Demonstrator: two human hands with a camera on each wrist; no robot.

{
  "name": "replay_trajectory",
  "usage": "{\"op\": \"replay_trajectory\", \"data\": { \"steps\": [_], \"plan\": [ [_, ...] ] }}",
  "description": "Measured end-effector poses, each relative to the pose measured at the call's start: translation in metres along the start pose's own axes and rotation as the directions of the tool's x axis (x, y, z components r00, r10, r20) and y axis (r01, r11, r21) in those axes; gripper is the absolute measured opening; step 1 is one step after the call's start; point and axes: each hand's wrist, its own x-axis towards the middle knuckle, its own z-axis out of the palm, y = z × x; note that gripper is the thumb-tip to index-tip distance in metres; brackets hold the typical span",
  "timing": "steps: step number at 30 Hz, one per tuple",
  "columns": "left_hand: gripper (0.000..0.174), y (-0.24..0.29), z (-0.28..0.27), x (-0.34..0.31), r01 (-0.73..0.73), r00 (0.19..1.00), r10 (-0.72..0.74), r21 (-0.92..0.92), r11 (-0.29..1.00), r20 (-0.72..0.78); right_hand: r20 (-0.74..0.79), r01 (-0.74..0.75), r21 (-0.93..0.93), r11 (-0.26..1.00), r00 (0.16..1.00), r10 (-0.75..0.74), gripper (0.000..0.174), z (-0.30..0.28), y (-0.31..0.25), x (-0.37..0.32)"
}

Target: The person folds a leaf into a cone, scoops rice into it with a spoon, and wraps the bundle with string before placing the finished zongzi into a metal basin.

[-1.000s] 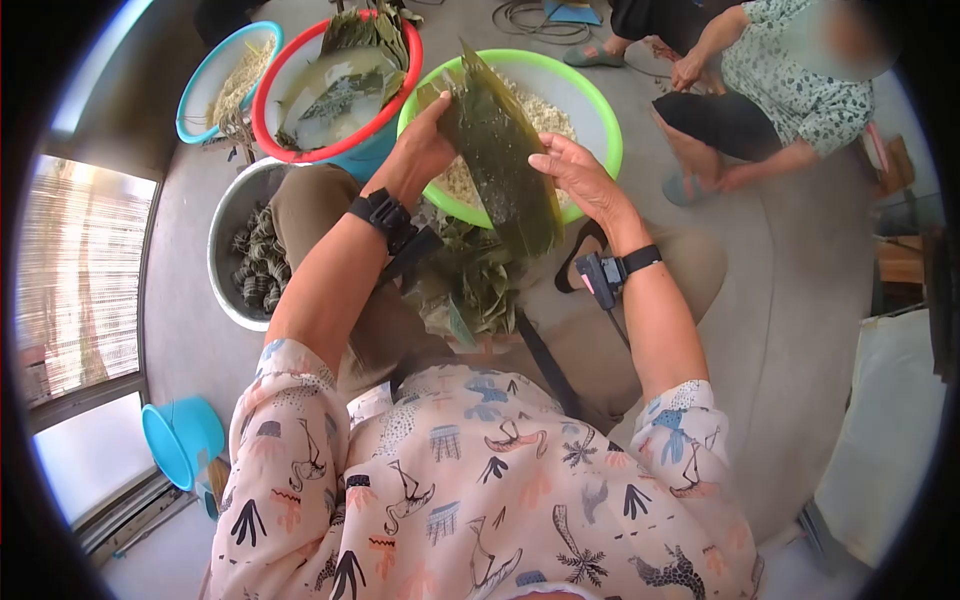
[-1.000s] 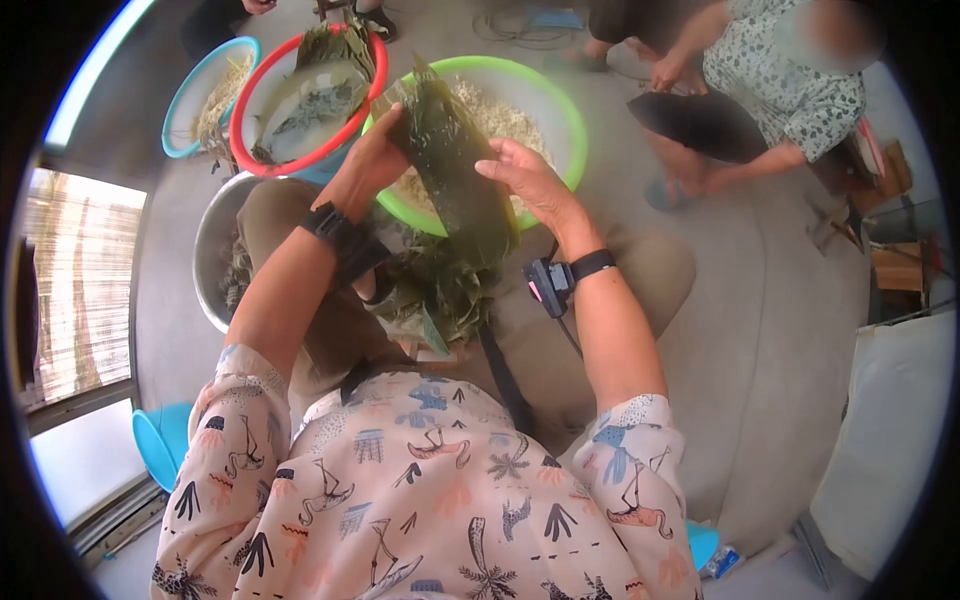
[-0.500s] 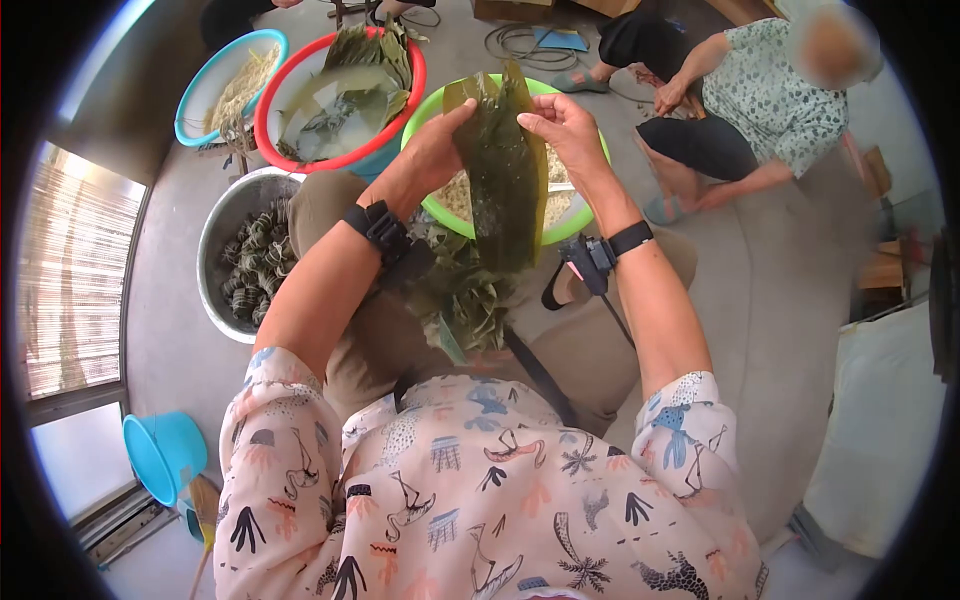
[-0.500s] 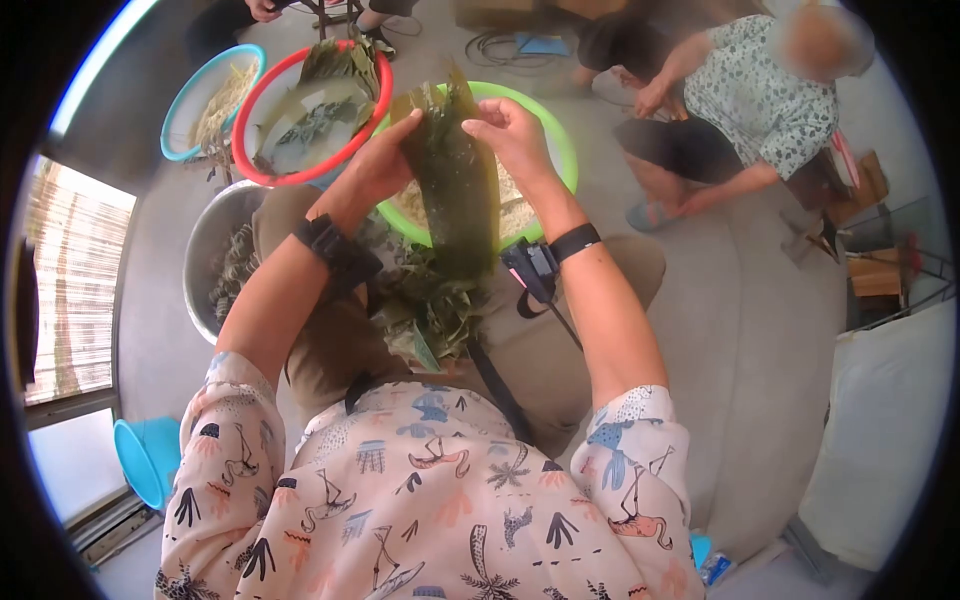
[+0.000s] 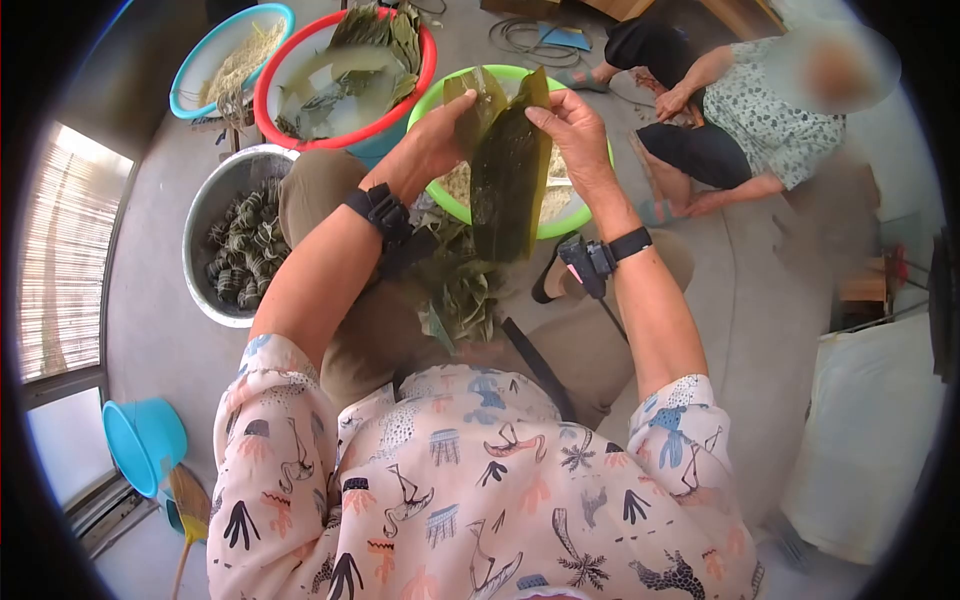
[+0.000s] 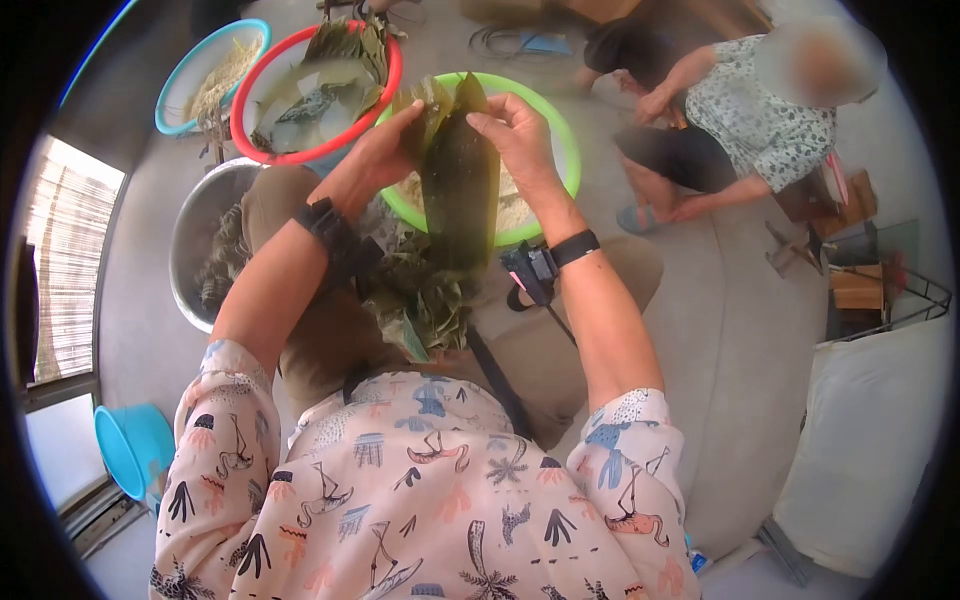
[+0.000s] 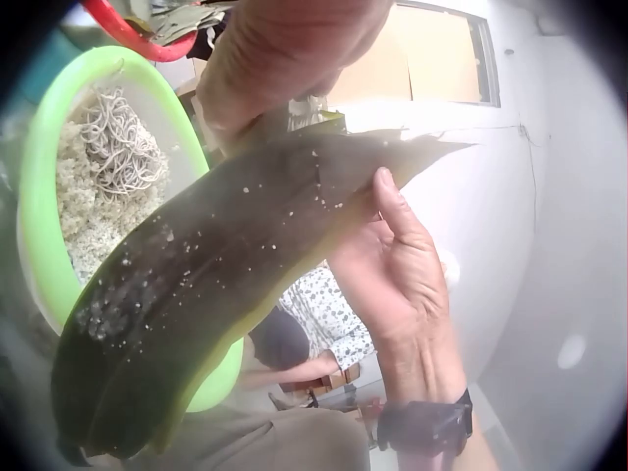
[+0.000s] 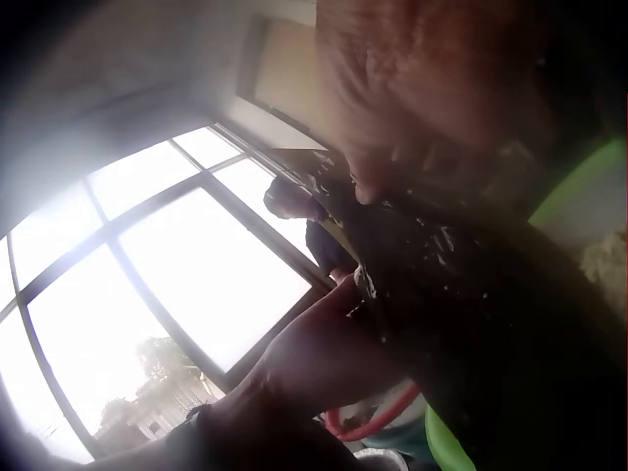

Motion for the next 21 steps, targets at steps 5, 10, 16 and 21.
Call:
{"op": "replay_trajectory", "data": {
  "steps": [5,10,16,21],
  "plan": [
    [0.037,0.014,-0.002,-0.004,-0.074,0.981,0.071,-0.009,0.997,-0.182,0.001,0.064,0.019,0.998,0.998,-0.064,0.015,0.005,-0.009,-0.011],
    [0.032,0.053,-0.033,0.000,-0.134,0.976,0.124,-0.045,0.990,-0.180,-0.047,0.126,0.036,0.991,0.991,-0.124,0.018,-0.003,-0.024,-0.021],
    [0.032,0.104,-0.060,0.003,-0.253,0.946,0.231,-0.076,0.964,-0.226,-0.106,0.216,0.076,0.973,0.972,-0.208,0.019,-0.018,-0.046,-0.029],
    [0.034,0.142,-0.116,0.024,-0.423,0.828,0.386,-0.002,0.906,-0.406,-0.137,0.223,0.063,0.973,0.967,-0.213,0.022,-0.018,-0.061,-0.026]
  ]
}}
